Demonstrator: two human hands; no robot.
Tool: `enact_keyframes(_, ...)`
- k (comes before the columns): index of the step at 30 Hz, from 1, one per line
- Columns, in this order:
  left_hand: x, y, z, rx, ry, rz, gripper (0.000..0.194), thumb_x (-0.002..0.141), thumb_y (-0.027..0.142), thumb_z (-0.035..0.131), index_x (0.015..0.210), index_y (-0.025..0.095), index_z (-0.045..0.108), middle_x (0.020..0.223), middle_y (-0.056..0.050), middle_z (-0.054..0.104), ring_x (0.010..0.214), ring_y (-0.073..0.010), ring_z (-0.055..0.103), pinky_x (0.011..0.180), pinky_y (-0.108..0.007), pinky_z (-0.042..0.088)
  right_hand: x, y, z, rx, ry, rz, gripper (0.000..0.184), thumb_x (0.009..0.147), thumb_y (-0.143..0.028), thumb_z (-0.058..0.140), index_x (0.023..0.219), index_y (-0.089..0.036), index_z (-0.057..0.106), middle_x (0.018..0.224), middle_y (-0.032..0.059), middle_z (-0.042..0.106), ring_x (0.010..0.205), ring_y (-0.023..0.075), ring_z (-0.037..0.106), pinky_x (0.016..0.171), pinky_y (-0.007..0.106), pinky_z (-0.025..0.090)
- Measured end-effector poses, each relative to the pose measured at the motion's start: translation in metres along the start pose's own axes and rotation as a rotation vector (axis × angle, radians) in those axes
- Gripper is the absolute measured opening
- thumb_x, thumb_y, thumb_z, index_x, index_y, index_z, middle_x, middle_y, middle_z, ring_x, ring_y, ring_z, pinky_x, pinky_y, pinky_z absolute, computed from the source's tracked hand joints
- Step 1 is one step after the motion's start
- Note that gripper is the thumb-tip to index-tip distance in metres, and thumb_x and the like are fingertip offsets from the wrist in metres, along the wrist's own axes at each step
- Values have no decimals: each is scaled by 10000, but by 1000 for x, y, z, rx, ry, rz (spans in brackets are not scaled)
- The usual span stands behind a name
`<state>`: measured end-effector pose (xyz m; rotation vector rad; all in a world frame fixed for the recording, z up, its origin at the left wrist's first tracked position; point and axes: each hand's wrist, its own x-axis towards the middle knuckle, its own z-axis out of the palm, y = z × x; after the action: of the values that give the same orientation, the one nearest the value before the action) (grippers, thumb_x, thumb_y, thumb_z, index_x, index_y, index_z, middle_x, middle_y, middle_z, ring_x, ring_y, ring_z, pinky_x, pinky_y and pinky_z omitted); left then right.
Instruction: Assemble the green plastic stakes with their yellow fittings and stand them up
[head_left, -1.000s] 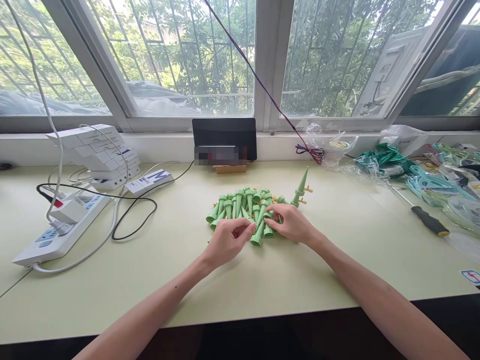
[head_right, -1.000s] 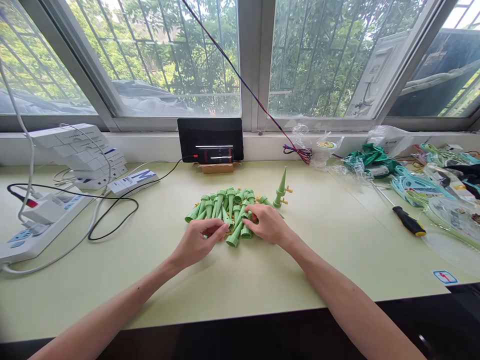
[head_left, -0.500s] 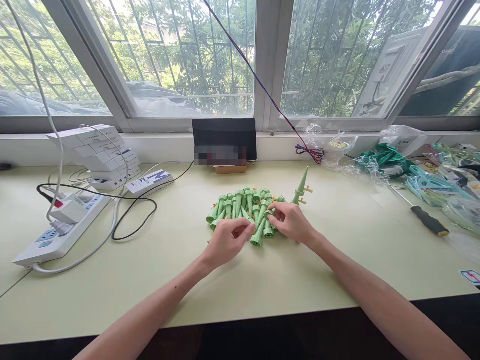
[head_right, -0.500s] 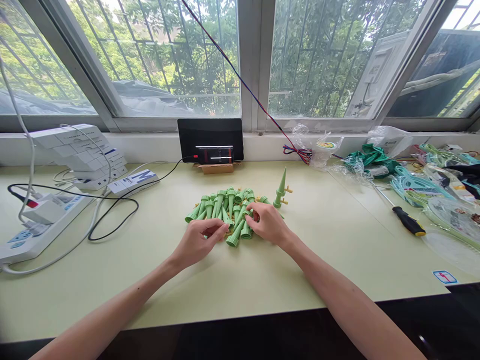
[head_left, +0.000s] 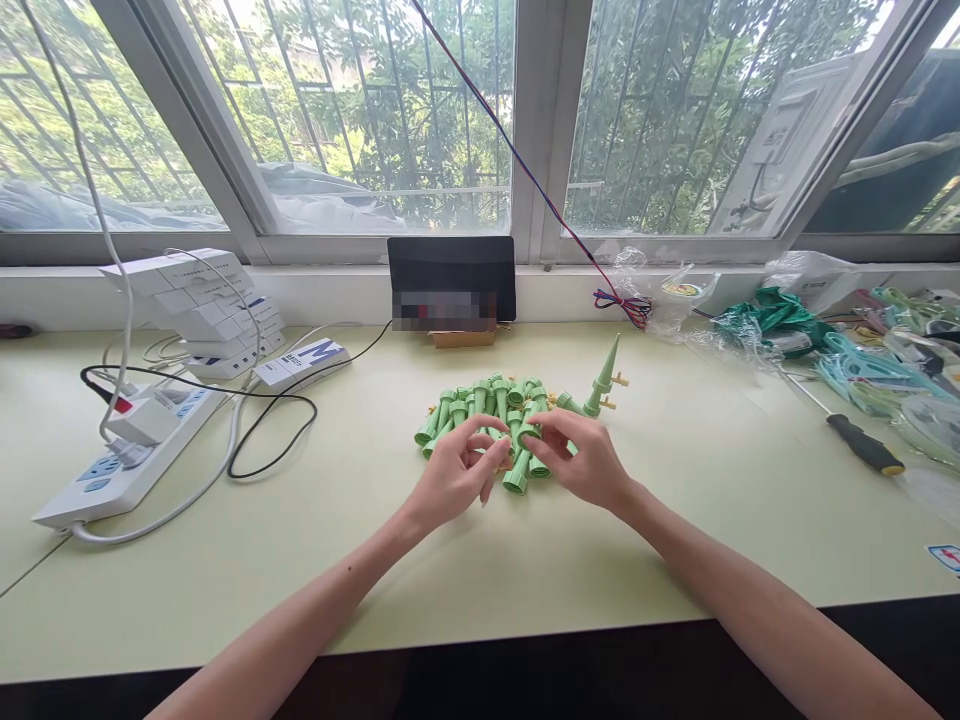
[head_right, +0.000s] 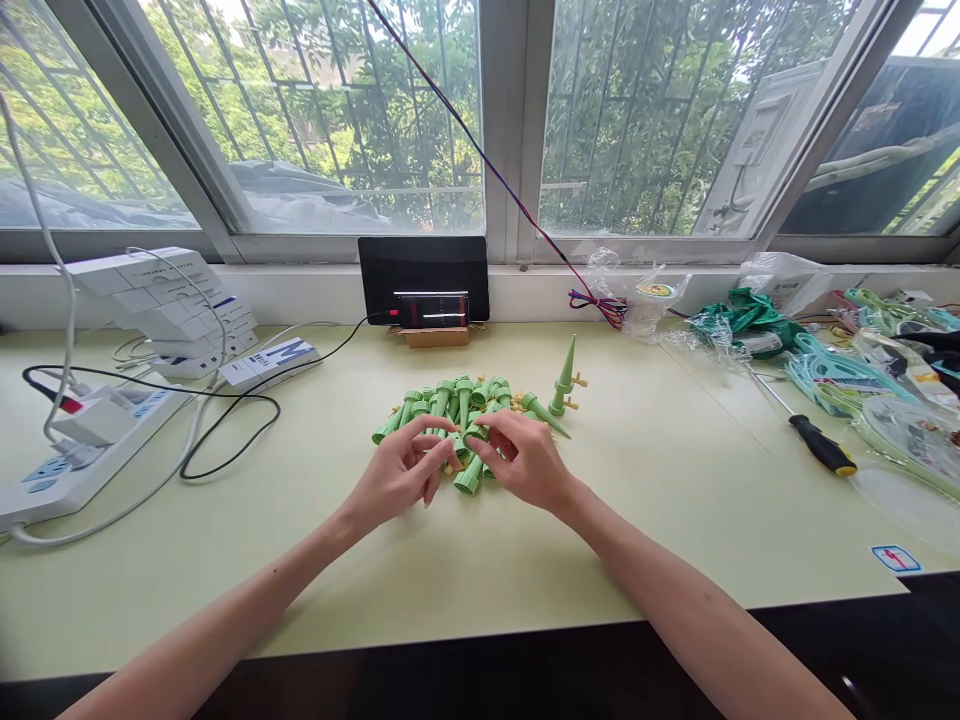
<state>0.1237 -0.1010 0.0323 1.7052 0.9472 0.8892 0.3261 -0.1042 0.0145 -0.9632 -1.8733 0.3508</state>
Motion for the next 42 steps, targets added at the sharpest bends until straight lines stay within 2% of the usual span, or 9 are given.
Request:
enact_keyframes(5,1,2,-2,-99,-43,-23,288,924,448,545,1071,214,466,577,62,587,339,-62,474,336,-153,322,-5,-5,7,39,-93,-63,176,935,-340,582,1057,-233,648,720,7,582,547,123,479,547,261,443)
enact_keyframes(9,1,2,-2,-132,-68,-22,298,911,447,570,1060,218,453,642,51,586,409,-91,555,341,-167,385,-7,-5,10,76,-101,-82,184,937,-340,592,1068,-228,655,733,6,590,551,108,485,544,241,449)
enact_keyframes(16,2,4,-3,-177,-132,-17,290,923,416,565,1098,225,436,783,13,596,484,-89,588,398,-186,453,-7,-3,11,110,-84,-74,166,921,-287,621,1074,-224,633,805,13,638,566,95,521,541,223,472)
enact_keyframes(20,2,1,-2,-172,-141,8,289,916,397,581,1110,234,441,819,15,552,534,-95,599,424,-196,474,-8,0,13,102,-96,-46,171,922,-296,617,1079,-229,614,816,12,650,560,95,536,543,224,485)
enact_keyframes(24,2,0,-3,-151,-95,33,276,905,376,600,1104,244,462,805,35,487,551,-94,592,430,-200,473,-7,1,13,84,-122,-21,239,919,-319,617,1138,-231,577,831,10,650,554,94,543,537,221,481)
enact_keyframes(27,3,2,-5,-149,17,69,271,902,356,605,1109,253,464,800,44,456,554,-93,588,433,-202,472,-6,0,12,67,-126,-9,281,915,-305,618,1171,-222,539,874,13,649,541,86,532,543,223,470)
enact_keyframes(32,4,6,-11,-264,185,109,212,930,336,546,1107,258,460,805,47,429,547,-100,587,429,-230,487,-8,-1,14,-17,-159,-16,174,911,-267,617,1073,-208,590,903,20,676,490,71,461,561,233,442)
enact_keyframes(38,5,4,-11,-322,221,114,162,934,309,523,1083,257,487,778,52,417,517,-100,581,395,-224,464,-11,1,18,-109,-324,-62,184,883,-220,645,1065,-228,620,898,10,700,536,91,496,598,231,415)
enact_keyframes(42,4,3,-10,-333,218,99,161,926,310,536,1073,255,501,749,59,383,515,-98,582,391,-217,463,-10,1,16,-149,-385,-52,160,868,-182,639,1021,-227,620,928,5,708,565,96,510,621,232,413)
